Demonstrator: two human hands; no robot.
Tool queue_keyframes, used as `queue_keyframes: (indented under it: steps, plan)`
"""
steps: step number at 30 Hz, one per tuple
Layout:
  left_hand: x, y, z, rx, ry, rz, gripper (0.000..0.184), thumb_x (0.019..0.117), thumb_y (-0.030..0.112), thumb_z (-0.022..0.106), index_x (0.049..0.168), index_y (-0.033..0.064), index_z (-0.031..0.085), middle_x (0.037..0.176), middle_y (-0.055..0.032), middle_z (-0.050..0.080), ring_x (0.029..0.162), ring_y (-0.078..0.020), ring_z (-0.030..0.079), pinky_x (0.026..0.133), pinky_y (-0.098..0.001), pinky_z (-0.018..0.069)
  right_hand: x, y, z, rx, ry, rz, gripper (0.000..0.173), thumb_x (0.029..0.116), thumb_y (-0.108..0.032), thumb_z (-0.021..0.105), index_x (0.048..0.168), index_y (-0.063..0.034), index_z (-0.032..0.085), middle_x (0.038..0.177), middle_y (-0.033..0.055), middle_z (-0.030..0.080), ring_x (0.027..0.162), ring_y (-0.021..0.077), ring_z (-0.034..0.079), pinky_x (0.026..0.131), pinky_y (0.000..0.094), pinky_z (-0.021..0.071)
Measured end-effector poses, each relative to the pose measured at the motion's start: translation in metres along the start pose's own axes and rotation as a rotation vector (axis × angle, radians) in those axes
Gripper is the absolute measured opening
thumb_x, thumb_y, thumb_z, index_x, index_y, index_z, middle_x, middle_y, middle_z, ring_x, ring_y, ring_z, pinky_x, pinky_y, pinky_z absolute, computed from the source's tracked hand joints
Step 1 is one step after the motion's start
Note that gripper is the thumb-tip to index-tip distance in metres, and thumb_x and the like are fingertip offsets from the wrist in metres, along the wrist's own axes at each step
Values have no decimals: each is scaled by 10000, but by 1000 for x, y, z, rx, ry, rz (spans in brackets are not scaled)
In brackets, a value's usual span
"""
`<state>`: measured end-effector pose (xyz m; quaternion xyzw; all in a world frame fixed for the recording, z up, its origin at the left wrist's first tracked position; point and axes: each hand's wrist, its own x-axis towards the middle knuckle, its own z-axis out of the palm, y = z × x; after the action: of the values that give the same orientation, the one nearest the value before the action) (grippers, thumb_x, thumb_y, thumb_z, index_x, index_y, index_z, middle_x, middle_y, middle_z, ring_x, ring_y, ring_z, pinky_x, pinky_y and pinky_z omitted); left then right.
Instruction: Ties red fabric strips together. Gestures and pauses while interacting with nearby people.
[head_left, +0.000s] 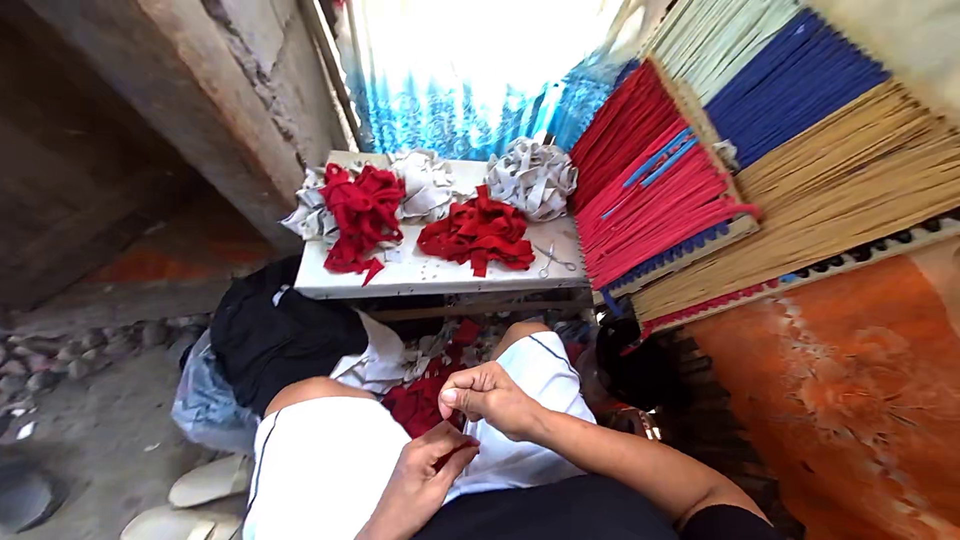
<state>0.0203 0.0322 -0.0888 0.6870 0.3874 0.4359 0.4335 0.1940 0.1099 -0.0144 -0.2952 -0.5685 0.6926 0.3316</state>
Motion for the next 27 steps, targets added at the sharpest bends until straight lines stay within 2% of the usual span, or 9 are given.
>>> queue_keyframes:
  steps: [2,4,8,11,13,17,19,22,27]
  plan:
    - [4,6,-2,-173,39,-117,243,1013,257,625,1021,69,780,965,20,759,876,-7,693,806,-185,579,8,1,-7,107,5,80,262,1039,-81,453,863,-70,647,604,-104,476,496,-10,392,481,180,328]
    - [6,6,-6,-305,101,-241,230,1018,242,624,1000,82,788,907,41,764,702,18,655,633,-155,546,15,5,-16,130,-42,160,266,1050,-90,436,861,-68,623,594,-82,492,501,30,454,507,219,407]
    - [3,-7,-10,-494,21,-380,150,996,193,666,983,95,779,810,64,716,512,40,497,447,-141,409,35,-3,-54,-313,-39,203,308,1065,-130,485,931,67,678,799,50,686,716,72,643,715,277,559]
    - [2,-12,-8,-388,8,-362,142,980,170,678,973,75,783,844,52,702,588,27,567,516,-142,493,59,-11,-117,-675,282,277,299,1063,-166,513,1063,59,710,943,140,719,846,177,692,825,377,579]
    - [1,-19,-9,-172,-4,-245,190,985,216,669,964,64,781,877,31,710,781,10,635,732,-158,548,74,-9,-169,-984,518,355,254,1040,-163,558,1113,23,715,1064,212,711,989,332,695,910,536,551]
    - [-1,-28,-9,230,8,-41,288,998,348,617,907,141,795,816,31,723,899,-108,632,905,-344,451,95,3,-243,-1272,723,643,423,1009,-229,610,1274,100,609,1380,330,522,1294,485,520,1004,609,476]
    - [0,-28,-11,300,32,-12,282,993,347,623,902,150,804,791,25,715,884,-140,621,891,-395,404,105,12,-259,-1329,729,733,472,992,-234,629,1305,116,585,1422,329,493,1351,479,467,1027,600,450]
    - [-2,-29,-14,347,72,-25,282,997,336,626,918,144,816,795,29,728,841,-128,608,842,-313,449,119,14,-263,-1315,703,814,477,938,-148,662,1332,103,570,1426,320,494,1354,474,464,999,627,456]
    - [-8,-25,-16,133,40,-282,245,982,327,652,979,142,812,913,45,763,832,-11,696,782,-204,573,131,1,-257,-1227,745,935,509,908,-139,687,1336,85,527,1315,301,601,1230,436,602,968,625,479]
